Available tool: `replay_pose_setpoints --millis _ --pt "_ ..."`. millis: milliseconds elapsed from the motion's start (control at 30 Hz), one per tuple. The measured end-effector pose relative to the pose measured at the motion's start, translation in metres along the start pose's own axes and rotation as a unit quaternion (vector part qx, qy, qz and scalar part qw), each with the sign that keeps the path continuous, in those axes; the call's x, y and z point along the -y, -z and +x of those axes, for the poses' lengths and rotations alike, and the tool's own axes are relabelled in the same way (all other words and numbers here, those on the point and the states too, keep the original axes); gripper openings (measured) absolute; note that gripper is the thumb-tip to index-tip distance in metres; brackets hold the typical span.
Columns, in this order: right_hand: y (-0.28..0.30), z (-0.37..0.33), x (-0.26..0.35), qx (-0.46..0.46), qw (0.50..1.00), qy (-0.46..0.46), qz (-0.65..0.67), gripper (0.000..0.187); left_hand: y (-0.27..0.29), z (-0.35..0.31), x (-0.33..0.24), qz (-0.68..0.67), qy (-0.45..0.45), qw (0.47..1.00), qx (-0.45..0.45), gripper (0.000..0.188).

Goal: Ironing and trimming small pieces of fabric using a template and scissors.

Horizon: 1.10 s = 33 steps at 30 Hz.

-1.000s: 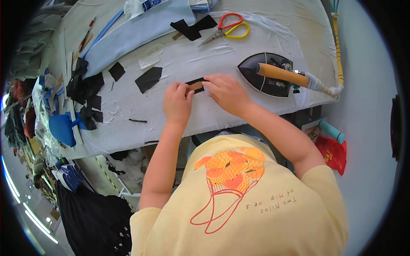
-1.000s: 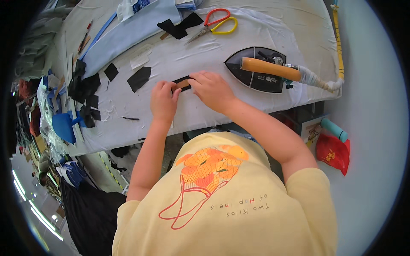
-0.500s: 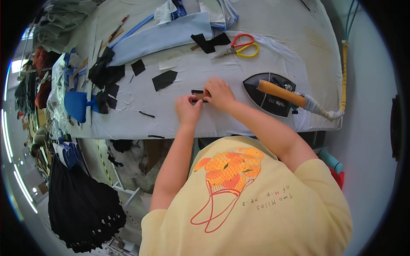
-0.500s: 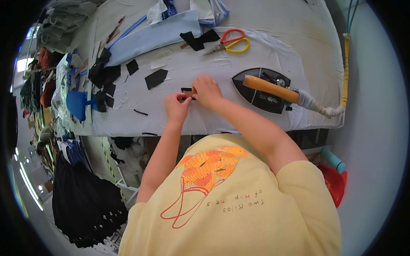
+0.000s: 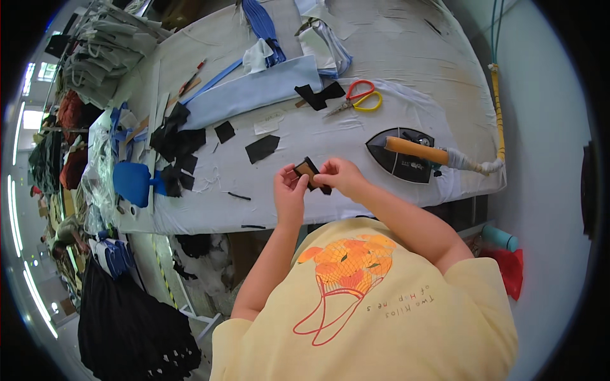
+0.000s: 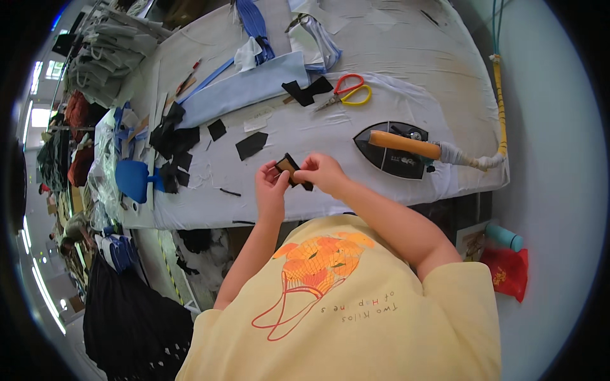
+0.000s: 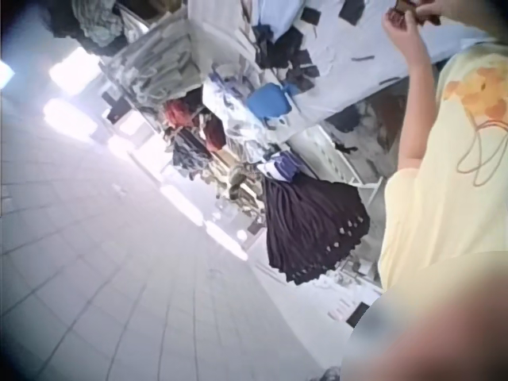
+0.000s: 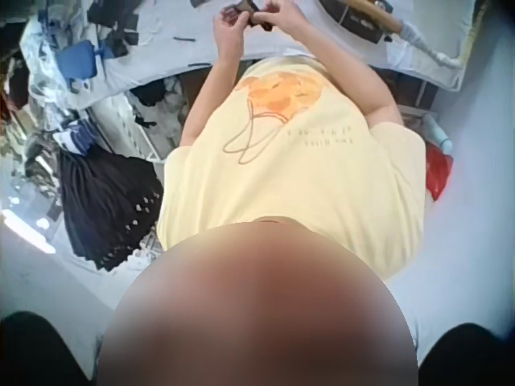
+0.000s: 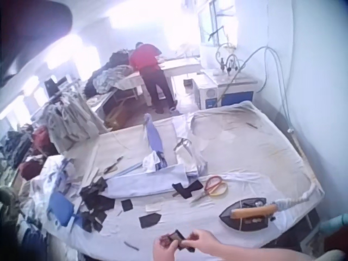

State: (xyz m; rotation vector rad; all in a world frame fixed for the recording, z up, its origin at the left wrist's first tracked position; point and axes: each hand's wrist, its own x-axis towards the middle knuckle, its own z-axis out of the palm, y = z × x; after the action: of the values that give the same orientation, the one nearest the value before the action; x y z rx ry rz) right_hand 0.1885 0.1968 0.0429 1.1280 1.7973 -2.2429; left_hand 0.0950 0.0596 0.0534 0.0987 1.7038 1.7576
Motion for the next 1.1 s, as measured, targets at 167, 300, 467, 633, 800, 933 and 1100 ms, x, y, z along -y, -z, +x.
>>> replay_pose_setpoints --millis 167,300,467,633,800,933,1100 --pt "-0.028 -0.052 0.049 -0.048 0.99 0.108 0.077 0.021 0.012 -0.02 -0.051 0.065 -0.18 0.975 0.115 0.04" --pt "-0.052 -0.064 0.084 -0.171 0.943 0.263 -0.111 0.019 0.032 -0.027 -0.087 0.277 -0.337 0.893 0.111 0.035" --pt "-0.085 -0.066 0.1 -0.192 0.933 0.252 -0.169 0.018 0.058 -0.026 -0.103 0.214 -0.343 0.906 0.126 0.035" --pt "-0.111 -0.068 0.111 -0.191 0.932 0.259 -0.167 0.015 0.085 -0.019 -0.112 0.207 -0.375 0.893 0.136 0.037" --pt "-0.143 -0.073 0.117 -0.191 0.934 0.302 -0.008 0.015 0.1 -0.017 -0.139 0.248 -0.446 0.851 0.13 0.036" --pt "-0.152 -0.063 0.112 -0.237 0.913 0.328 -0.053 0.016 0.109 -0.01 -0.148 0.274 -0.506 0.808 0.127 0.034" --pt "-0.157 -0.066 0.12 -0.198 0.937 0.288 -0.015 0.016 0.121 -0.008 -0.156 0.248 -0.427 0.857 0.149 0.041"
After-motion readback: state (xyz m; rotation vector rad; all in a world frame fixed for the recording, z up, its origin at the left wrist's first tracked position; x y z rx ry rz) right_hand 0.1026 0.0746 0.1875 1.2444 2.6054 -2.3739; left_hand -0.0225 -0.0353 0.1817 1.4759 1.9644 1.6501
